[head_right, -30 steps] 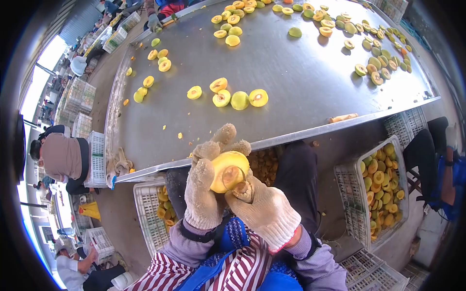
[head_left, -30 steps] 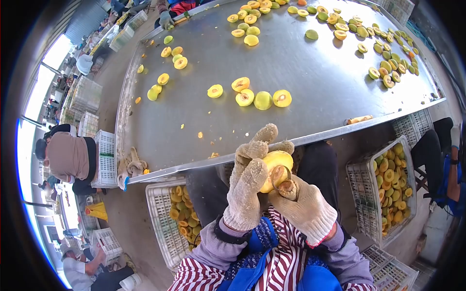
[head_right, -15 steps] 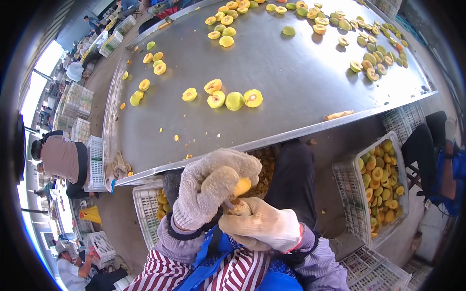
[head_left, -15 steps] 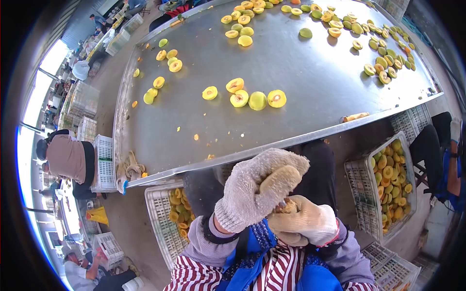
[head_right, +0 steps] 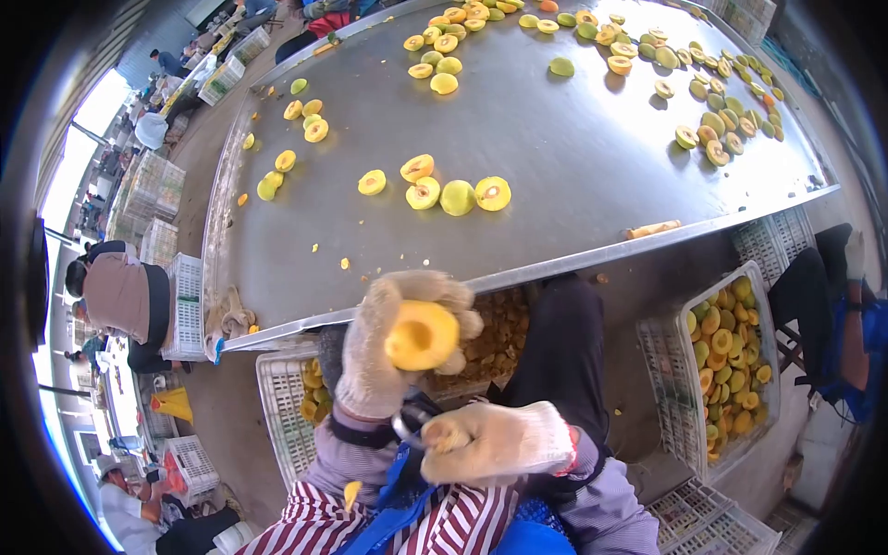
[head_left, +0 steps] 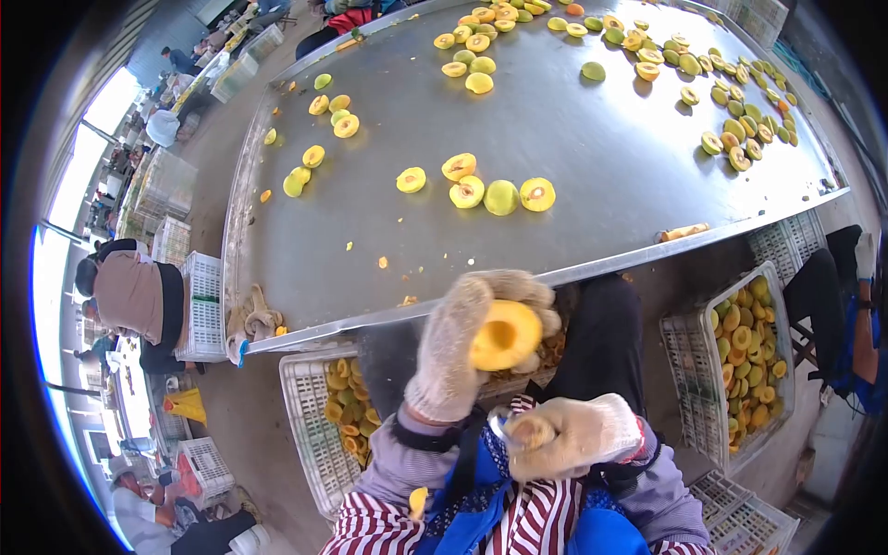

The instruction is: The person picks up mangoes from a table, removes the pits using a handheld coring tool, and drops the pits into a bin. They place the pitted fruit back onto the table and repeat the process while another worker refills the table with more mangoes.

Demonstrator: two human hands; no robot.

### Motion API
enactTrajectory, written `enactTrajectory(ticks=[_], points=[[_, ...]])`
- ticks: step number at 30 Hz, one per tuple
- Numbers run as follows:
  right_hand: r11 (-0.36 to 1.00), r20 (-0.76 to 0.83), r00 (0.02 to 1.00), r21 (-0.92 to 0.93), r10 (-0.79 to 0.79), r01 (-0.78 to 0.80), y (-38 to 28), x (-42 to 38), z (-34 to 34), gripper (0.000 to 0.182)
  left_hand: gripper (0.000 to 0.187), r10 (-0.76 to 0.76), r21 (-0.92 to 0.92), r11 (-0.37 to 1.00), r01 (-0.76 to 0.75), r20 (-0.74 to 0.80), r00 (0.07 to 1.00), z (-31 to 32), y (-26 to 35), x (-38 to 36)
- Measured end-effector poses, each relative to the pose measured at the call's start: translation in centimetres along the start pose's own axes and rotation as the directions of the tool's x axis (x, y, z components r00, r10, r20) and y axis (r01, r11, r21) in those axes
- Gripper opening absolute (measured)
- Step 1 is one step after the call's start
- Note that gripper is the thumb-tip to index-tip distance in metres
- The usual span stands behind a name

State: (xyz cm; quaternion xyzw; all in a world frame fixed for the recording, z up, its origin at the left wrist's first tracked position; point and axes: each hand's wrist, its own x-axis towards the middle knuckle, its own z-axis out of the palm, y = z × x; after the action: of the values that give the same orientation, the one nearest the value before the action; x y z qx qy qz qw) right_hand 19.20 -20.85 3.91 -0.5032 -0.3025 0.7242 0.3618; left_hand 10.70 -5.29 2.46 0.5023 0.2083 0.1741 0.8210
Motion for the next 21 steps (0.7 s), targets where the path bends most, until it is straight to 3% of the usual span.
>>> enactTrajectory(ticks=[2,3,4,5,6,7,8,9,10,12,13,15,17,19,21], points=[[0.996,-0.177,0.980,0.010,0.087,-0.087,0.2,-0.2,-0.5,0.026,0.054,0.161,0.185,0.971,-0.150,-0.046,0.986,-4.8,0.7,-0.7],[0.993,-0.214,0.972,0.080,0.097,-0.082,2.1,0.1,-1.1,0.022,0.050,0.220,0.331,0.931,-0.153,-0.174,0.960,-7.0,1.5,-1.3],[0.973,-0.248,0.948,0.162,0.200,-0.163,1.7,-0.6,-1.7,0.017,0.046,0.210,0.584,0.812,-0.021,-0.258,0.943,-10.9,1.9,-1.5],[0.965,-0.327,0.929,0.246,0.173,-0.093,2.6,-0.8,-2.3,0.019,0.037,0.148,0.821,0.555,0.133,-0.255,0.956,-14.1,2.5,-1.8],[0.946,-0.404,0.902,0.324,0.155,-0.018,3.9,-0.8,-2.8,0.022,0.037,0.157,0.823,0.552,0.133,-0.259,0.953,-15.4,3.4,-2.6],[0.938,-0.470,0.867,0.347,0.167,0.008,4.7,-0.7,-3.4,0.021,0.035,0.240,0.997,-0.052,0.063,-0.049,0.969,-16.3,4.1,-3.4],[0.930,-0.538,0.824,0.367,0.178,0.038,5.2,-0.5,-4.2,0.020,0.036,0.183,0.771,-0.637,-0.012,0.166,0.969,-16.7,4.5,-3.4],[0.940,-0.601,0.784,0.333,0.152,0.073,5.4,-0.2,-4.8,0.021,0.042,0.151,0.970,-0.243,-0.011,0.049,0.987,-15.9,5.7,-2.7],[0.944,-0.635,0.752,0.326,0.176,0.054,5.6,0.1,-5.5,0.022,0.042,0.155,0.970,-0.243,-0.007,0.046,0.987,-14.6,6.8,-2.0],[0.953,-0.690,0.713,0.283,0.125,0.108,5.9,0.8,-6.4,0.023,0.044,0.092,0.959,0.246,-0.144,0.125,0.988,-11.7,8.1,-0.1],[0.956,-0.690,0.714,0.274,0.117,0.108,6.2,1.4,-6.8,0.023,0.044,0.103,0.958,0.246,-0.145,0.123,0.987,-10.7,8.3,1.6],[0.952,-0.710,0.681,0.299,0.179,0.061,6.9,2.1,-7.5,0.026,0.046,-0.008,0.964,-0.026,-0.263,0.263,0.965,-8.5,8.7,5.6],[0.955,-0.699,0.692,0.293,0.181,0.047,6.7,2.2,-7.7,0.027,0.051,-0.075,0.970,-0.046,-0.239,0.236,0.969,-8.1,6.9,11.0],[0.954,-0.706,0.689,0.290,0.162,0.074,7.3,2.1,-8.0,0.027,0.066,-0.210,0.984,-0.132,-0.121,0.091,0.973,-7.2,5.3,16.6],[0.942,-0.683,0.718,0.312,0.133,0.123,7.4,1.8,-8.4,0.027,0.071,-0.164,0.993,-0.091,-0.073,0.057,0.985,-8.1,1.9,22.3]])
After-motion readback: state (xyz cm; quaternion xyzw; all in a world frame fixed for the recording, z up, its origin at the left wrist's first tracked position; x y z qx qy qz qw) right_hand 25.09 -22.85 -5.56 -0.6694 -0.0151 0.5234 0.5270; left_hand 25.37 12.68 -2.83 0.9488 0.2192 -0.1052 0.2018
